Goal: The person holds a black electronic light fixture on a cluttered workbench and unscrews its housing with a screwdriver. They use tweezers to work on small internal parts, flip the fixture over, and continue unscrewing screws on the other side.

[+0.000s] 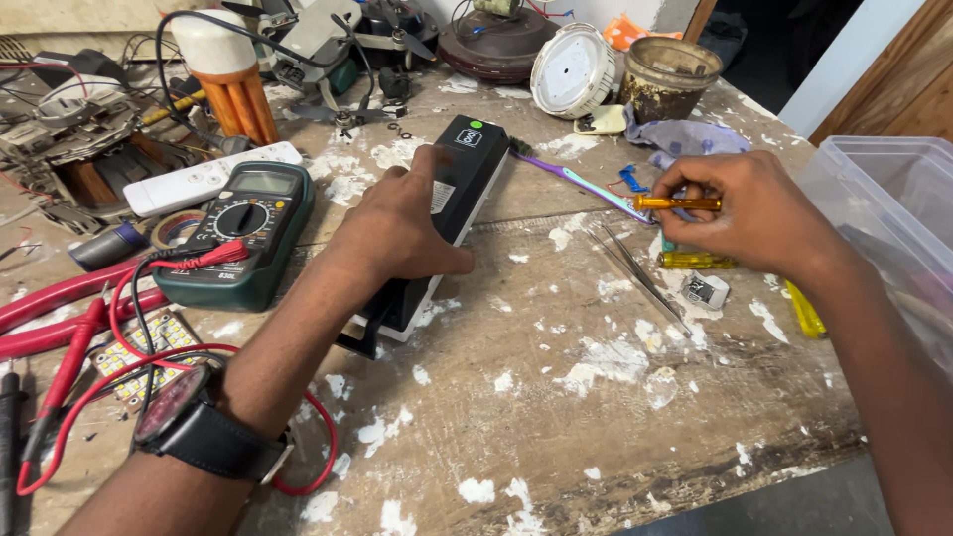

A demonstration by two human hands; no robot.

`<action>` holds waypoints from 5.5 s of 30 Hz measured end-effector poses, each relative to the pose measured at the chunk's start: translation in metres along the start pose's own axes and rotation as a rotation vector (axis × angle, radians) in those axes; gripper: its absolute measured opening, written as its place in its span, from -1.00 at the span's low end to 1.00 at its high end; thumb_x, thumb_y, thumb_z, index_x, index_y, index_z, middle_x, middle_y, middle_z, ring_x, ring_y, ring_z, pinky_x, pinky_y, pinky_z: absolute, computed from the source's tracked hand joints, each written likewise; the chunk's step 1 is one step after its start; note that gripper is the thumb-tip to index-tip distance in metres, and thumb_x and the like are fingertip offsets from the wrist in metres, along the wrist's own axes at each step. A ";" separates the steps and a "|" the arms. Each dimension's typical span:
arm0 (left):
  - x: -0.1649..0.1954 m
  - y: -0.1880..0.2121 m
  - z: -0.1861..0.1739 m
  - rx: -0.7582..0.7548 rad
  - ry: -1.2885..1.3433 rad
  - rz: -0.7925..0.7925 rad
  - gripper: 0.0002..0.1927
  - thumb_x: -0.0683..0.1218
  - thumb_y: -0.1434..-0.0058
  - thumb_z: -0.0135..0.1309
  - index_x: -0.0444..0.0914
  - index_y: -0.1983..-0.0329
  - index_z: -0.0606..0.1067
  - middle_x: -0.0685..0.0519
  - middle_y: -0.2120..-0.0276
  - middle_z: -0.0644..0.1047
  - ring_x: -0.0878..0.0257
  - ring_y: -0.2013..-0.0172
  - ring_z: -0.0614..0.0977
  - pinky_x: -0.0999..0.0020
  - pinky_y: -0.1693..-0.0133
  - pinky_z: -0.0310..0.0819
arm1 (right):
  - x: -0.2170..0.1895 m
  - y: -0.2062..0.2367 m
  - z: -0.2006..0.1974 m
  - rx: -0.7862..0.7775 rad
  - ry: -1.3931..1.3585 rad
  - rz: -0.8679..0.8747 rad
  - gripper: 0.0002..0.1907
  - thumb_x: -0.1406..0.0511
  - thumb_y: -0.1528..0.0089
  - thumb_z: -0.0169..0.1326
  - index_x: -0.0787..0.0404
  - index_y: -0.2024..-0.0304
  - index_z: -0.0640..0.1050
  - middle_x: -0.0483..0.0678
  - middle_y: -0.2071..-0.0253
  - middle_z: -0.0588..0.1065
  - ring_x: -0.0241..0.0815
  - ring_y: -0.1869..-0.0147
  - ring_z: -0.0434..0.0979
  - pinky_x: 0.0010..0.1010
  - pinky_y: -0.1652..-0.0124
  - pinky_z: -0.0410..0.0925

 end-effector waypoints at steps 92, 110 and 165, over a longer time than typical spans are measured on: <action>-0.004 -0.013 0.027 -0.292 0.000 0.360 -0.21 0.46 0.11 0.27 0.37 -0.27 0.45 0.05 -0.57 -0.17 -0.15 -0.52 -0.38 -0.47 -0.34 -0.46 | -0.098 0.002 0.056 -0.206 -0.654 -0.414 -0.74 0.50 -0.20 0.16 0.31 0.05 0.64 -0.01 -0.01 0.56 -0.28 0.00 0.65 -0.51 0.06 0.58; -0.030 -0.024 0.042 -0.280 0.151 0.472 -0.22 0.40 0.03 0.30 0.31 -0.32 0.43 0.00 -0.59 -0.21 -0.21 -0.52 -0.44 -0.57 -0.30 -0.37 | -0.097 -0.039 0.069 -0.592 -0.445 -0.407 -0.70 0.37 -0.09 0.31 0.11 0.10 0.76 -0.16 0.11 0.55 -0.28 0.13 0.63 -0.52 0.27 0.56; -0.043 -0.040 0.066 -0.199 0.158 0.525 -0.18 0.48 0.06 0.27 0.27 -0.31 0.47 0.03 -0.58 -0.08 -0.27 -0.51 -0.40 -0.61 -0.31 -0.37 | -0.095 -0.027 0.070 -0.467 -0.289 -0.594 -0.65 0.40 -0.06 0.30 0.11 0.07 0.71 -0.16 0.09 0.62 -0.24 0.05 0.63 -0.44 0.17 0.52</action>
Point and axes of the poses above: each hand's wrist, its own y-axis away from the middle knuckle, its own z-axis out of the palm, x = y × z, the point moved 2 cm from there along -y, towards the middle knuckle
